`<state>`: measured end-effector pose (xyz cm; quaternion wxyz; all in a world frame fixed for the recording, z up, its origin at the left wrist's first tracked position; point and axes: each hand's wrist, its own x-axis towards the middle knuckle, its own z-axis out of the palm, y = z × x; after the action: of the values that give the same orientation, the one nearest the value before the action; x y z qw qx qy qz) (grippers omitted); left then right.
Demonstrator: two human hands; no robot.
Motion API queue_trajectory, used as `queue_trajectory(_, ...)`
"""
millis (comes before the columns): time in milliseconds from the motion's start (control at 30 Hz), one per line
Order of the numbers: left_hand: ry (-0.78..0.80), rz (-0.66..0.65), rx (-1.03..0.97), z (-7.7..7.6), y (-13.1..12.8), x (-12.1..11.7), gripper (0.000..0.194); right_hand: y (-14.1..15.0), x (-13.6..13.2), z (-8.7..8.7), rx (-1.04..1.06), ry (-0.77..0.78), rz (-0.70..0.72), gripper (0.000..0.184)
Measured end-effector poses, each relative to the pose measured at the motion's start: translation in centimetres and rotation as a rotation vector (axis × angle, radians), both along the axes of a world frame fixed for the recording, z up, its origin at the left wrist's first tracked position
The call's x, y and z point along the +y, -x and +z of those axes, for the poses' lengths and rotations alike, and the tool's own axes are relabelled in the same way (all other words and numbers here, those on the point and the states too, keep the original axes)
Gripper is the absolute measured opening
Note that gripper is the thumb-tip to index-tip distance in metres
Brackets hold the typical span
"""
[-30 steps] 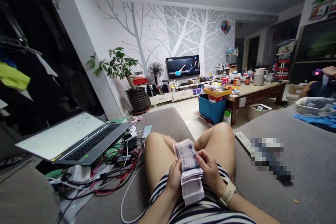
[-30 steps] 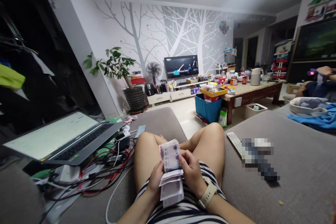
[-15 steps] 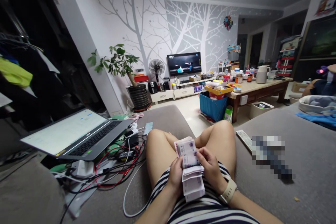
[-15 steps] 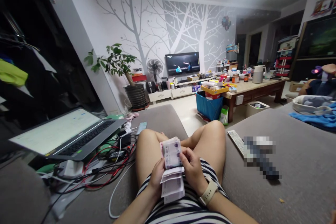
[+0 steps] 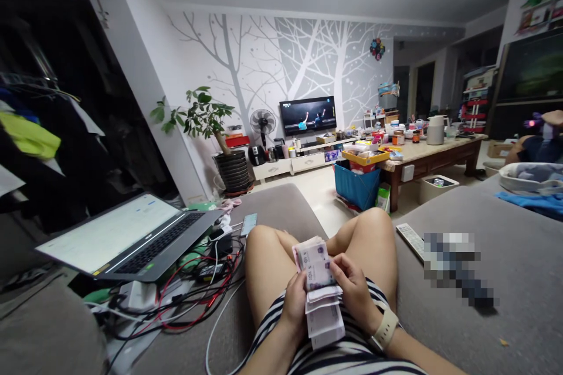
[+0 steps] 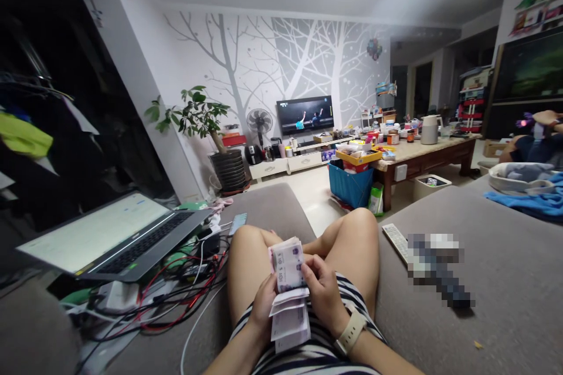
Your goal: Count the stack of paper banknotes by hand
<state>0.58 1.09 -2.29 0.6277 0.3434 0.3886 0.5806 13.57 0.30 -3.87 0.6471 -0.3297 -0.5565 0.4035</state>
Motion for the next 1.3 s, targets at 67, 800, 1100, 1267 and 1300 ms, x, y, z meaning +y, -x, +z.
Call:
queue_trajectory(67, -0.006, -0.011, -0.005, -0.2, 0.1, 0.1, 0.030, 0.0, 0.0, 0.0, 0.004, -0.002, 0.001, 0.032)
queue_trajectory(800, 0.059, -0.074, -0.145, -0.1, -0.3, 0.0, 0.025, -0.1, 1.0, -0.7, -0.185, 0.095, -0.224, 0.032)
queue_trajectory(1100, 0.047, -0.089, -0.131, 0.1, -0.3, -0.1, 0.032, -0.4, 0.9, -0.5, -0.166, 0.082, -0.208, 0.040)
queue_trajectory(1267, 0.073, -0.017, -0.094, 0.5, -0.2, 0.0, 0.024, -0.4, 0.6, -0.2, -0.154, 0.073, -0.182, 0.040)
queue_trajectory(1300, 0.075, -0.010, -0.102, 0.5, -0.3, 0.1, 0.022, -0.4, 0.6, -0.2, -0.150, 0.065, -0.176, 0.039)
